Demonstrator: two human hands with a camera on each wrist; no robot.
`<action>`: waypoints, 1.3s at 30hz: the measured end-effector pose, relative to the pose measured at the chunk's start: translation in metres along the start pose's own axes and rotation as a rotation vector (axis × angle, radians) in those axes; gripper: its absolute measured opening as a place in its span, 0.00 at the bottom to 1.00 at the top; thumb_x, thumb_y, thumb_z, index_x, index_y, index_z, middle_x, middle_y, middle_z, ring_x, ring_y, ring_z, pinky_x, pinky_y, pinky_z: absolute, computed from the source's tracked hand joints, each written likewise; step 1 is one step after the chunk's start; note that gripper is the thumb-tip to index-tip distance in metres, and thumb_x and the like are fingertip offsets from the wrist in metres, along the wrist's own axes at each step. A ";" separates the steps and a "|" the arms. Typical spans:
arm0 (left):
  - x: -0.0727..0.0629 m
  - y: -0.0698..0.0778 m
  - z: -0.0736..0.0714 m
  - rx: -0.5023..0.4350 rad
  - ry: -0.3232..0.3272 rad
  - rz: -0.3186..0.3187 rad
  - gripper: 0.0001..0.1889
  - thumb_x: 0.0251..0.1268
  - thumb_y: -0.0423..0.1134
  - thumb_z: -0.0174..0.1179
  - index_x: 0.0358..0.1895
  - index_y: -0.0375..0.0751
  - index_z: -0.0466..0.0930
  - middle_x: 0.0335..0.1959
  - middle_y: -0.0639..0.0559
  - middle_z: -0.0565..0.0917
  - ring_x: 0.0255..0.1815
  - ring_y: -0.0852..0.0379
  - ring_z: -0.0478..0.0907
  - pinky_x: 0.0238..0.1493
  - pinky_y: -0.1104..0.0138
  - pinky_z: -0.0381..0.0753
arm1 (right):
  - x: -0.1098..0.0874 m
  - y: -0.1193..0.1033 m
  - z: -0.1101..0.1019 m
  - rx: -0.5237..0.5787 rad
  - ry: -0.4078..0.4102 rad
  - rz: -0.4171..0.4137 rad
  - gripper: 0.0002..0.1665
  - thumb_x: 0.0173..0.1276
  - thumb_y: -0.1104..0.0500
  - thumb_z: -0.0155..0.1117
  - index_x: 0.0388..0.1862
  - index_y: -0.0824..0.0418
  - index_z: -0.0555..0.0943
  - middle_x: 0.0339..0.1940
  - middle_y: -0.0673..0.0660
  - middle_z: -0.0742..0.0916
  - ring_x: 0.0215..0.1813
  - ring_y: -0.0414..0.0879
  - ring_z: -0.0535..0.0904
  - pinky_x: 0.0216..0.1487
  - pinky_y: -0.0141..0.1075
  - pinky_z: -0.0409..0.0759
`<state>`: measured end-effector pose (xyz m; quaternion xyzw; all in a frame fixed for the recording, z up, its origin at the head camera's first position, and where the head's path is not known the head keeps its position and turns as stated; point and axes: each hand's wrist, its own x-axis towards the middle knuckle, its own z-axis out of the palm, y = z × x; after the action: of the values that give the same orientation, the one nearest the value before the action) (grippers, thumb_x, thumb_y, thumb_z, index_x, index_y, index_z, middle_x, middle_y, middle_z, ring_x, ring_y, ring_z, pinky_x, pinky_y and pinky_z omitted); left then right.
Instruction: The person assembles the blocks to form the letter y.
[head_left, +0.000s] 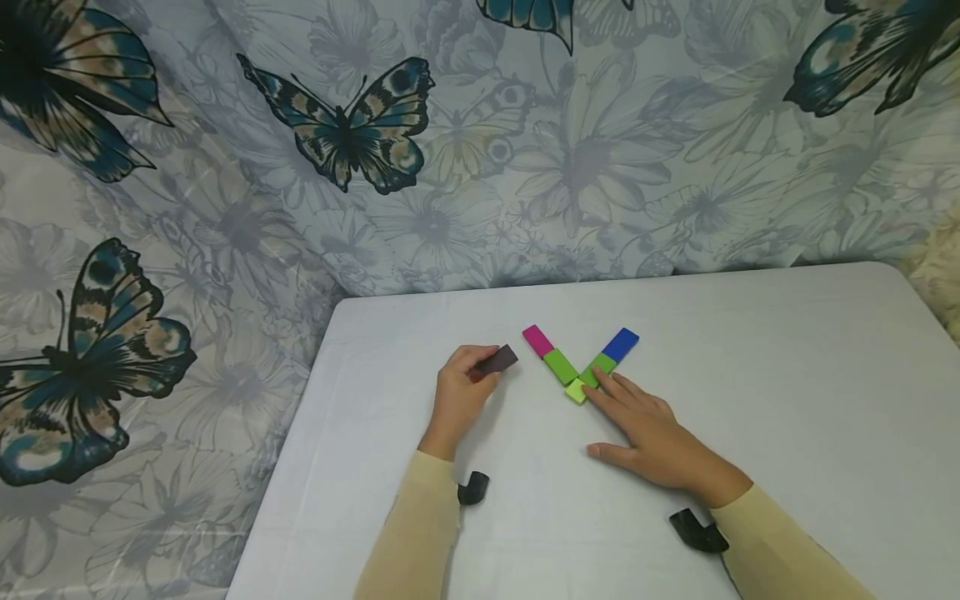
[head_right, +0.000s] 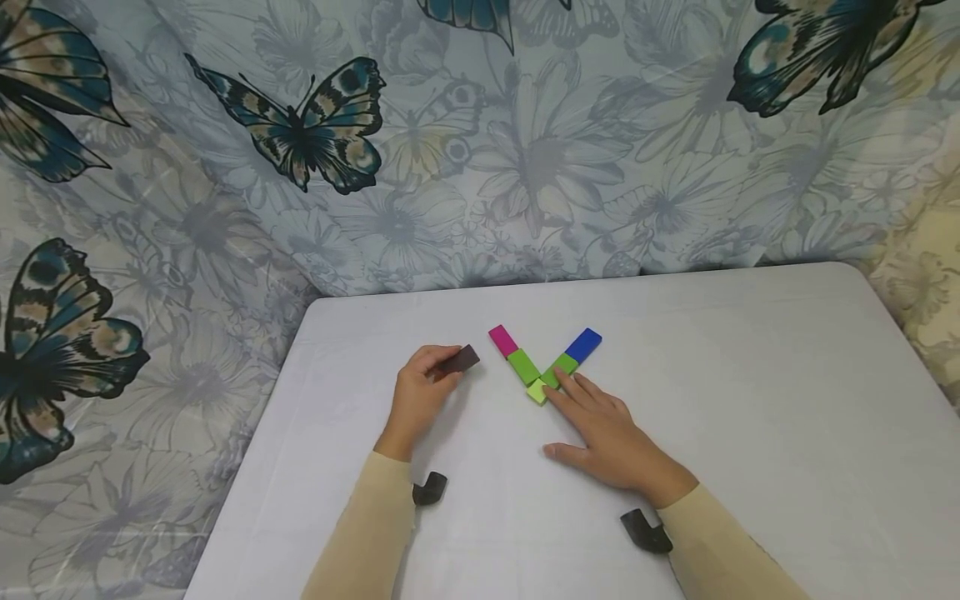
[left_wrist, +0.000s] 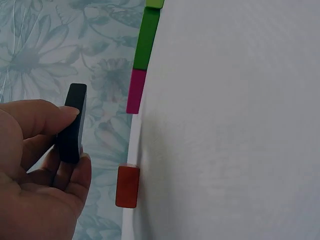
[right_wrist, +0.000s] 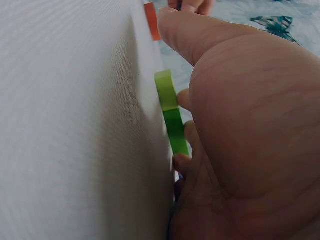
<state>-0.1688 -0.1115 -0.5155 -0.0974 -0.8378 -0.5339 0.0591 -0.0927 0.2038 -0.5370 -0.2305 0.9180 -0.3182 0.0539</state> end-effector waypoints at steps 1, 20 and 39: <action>-0.002 0.002 0.001 0.004 -0.009 0.003 0.21 0.66 0.23 0.72 0.61 0.40 0.90 0.55 0.54 0.85 0.52 0.52 0.82 0.54 0.57 0.84 | 0.000 0.000 0.000 0.001 0.001 -0.002 0.53 0.76 0.33 0.70 0.89 0.56 0.64 0.90 0.62 0.58 0.88 0.66 0.48 0.74 0.72 0.55; -0.030 0.013 0.022 0.048 -0.196 0.019 0.21 0.65 0.23 0.73 0.60 0.41 0.91 0.55 0.57 0.85 0.58 0.57 0.81 0.59 0.62 0.82 | -0.001 -0.004 -0.002 -0.004 0.013 -0.011 0.52 0.75 0.34 0.71 0.88 0.57 0.66 0.89 0.63 0.60 0.87 0.67 0.50 0.73 0.72 0.57; -0.041 0.012 0.044 0.097 -0.292 0.022 0.23 0.65 0.22 0.73 0.62 0.39 0.88 0.53 0.53 0.85 0.53 0.59 0.82 0.58 0.67 0.82 | 0.001 0.001 0.001 -0.017 0.010 -0.009 0.53 0.75 0.33 0.70 0.88 0.57 0.64 0.90 0.62 0.59 0.87 0.66 0.49 0.73 0.72 0.56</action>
<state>-0.1262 -0.0704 -0.5317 -0.1801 -0.8613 -0.4722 -0.0527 -0.0934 0.2035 -0.5381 -0.2336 0.9198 -0.3118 0.0458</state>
